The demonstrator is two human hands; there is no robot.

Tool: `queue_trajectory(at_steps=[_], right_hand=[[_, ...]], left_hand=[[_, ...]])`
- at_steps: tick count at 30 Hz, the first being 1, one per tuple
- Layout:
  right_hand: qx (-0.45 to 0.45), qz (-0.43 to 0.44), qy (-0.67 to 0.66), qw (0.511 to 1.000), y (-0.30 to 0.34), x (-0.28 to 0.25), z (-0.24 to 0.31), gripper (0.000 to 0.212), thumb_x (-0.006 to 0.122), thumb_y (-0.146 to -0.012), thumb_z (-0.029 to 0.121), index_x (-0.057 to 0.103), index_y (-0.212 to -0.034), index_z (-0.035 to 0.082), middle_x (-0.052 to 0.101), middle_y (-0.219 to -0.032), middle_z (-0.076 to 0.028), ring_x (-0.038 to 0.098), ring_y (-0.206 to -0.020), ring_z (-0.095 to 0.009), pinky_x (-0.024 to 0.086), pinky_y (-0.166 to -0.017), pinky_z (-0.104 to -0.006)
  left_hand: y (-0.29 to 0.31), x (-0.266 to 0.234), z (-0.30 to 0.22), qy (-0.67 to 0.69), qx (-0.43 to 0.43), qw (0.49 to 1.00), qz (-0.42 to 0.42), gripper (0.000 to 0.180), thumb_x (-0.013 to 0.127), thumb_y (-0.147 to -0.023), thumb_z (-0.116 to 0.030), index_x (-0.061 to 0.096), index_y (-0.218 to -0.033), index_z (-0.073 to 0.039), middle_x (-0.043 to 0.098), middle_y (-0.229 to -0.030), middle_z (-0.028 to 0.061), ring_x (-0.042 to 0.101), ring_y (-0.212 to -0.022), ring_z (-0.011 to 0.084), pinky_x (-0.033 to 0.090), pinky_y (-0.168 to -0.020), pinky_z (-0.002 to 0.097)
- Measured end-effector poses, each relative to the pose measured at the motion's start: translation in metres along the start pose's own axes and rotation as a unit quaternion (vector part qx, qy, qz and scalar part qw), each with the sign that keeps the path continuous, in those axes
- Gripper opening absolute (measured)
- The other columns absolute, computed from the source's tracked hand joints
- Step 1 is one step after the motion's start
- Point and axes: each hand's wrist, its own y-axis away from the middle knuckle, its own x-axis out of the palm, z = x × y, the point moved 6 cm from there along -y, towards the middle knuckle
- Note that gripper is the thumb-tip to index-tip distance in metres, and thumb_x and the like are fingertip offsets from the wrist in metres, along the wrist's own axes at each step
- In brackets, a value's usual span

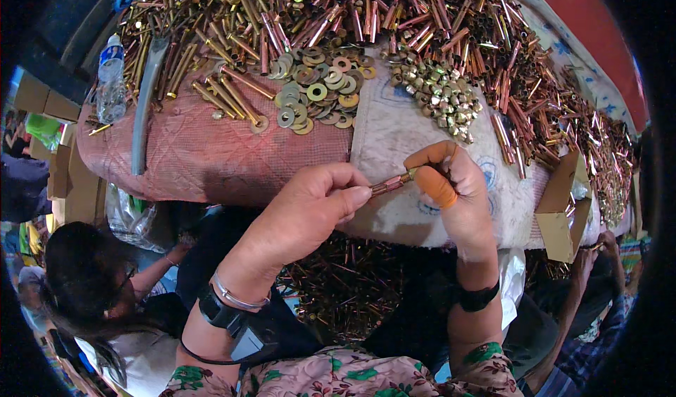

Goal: Assembling metal bolts by sliding washers onto them.

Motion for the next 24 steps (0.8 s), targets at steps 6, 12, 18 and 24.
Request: queue_trajectory(at_steps=[6, 12, 18, 24], right_hand=[[0.091, -0.039, -0.203, 0.974, 0.002, 0.009, -0.018, 0.009, 0.056, -0.086, 0.013, 0.056, -0.087, 0.004, 0.05, -0.067, 0.004, 0.043, -0.056, -0.003, 0.032, -0.048, -0.018], [0.076, -0.07, -0.086, 0.991, 0.0, 0.01, -0.017, 0.012, 0.058, -0.086, 0.015, 0.053, -0.084, 0.005, 0.049, -0.063, 0.004, 0.043, -0.053, -0.003, 0.032, -0.046, -0.0176], [0.052, -0.065, -0.074, 0.994, -0.001, 0.008, -0.017, 0.012, 0.057, -0.087, 0.016, 0.054, -0.087, 0.004, 0.051, -0.064, 0.002, 0.045, -0.053, -0.004, 0.034, -0.047, -0.0185], [0.058, -0.024, -0.004, 0.998, 0.003, 0.007, -0.011, 0.011, 0.055, -0.087, 0.013, 0.055, -0.089, 0.002, 0.051, -0.065, 0.0, 0.045, -0.053, -0.006, 0.037, -0.048, -0.0207]], left_hand=[[0.004, -0.001, -0.014, -0.227, 0.193, 0.948, -0.113, 0.011, 0.057, -0.084, -0.012, 0.059, -0.088, -0.002, 0.052, -0.063, -0.0005, 0.045, -0.052, 0.0079, 0.035, -0.048, 0.0229], [0.012, 0.003, -0.025, -0.309, 0.222, 0.913, -0.145, 0.01, 0.057, -0.082, -0.009, 0.059, -0.089, -0.002, 0.053, -0.06, 0.0098, 0.049, -0.054, 0.0112, 0.039, -0.052, 0.027], [0.01, 0.007, -0.023, -0.305, 0.222, 0.917, -0.129, 0.01, 0.056, -0.082, -0.009, 0.058, -0.088, -0.001, 0.053, -0.06, 0.0084, 0.047, -0.055, 0.0099, 0.039, -0.052, 0.0264], [0.008, 0.002, -0.02, -0.275, 0.193, 0.934, -0.12, 0.011, 0.056, -0.083, -0.01, 0.059, -0.09, -0.002, 0.052, -0.06, 0.006, 0.045, -0.056, 0.0085, 0.039, -0.053, 0.0259]])
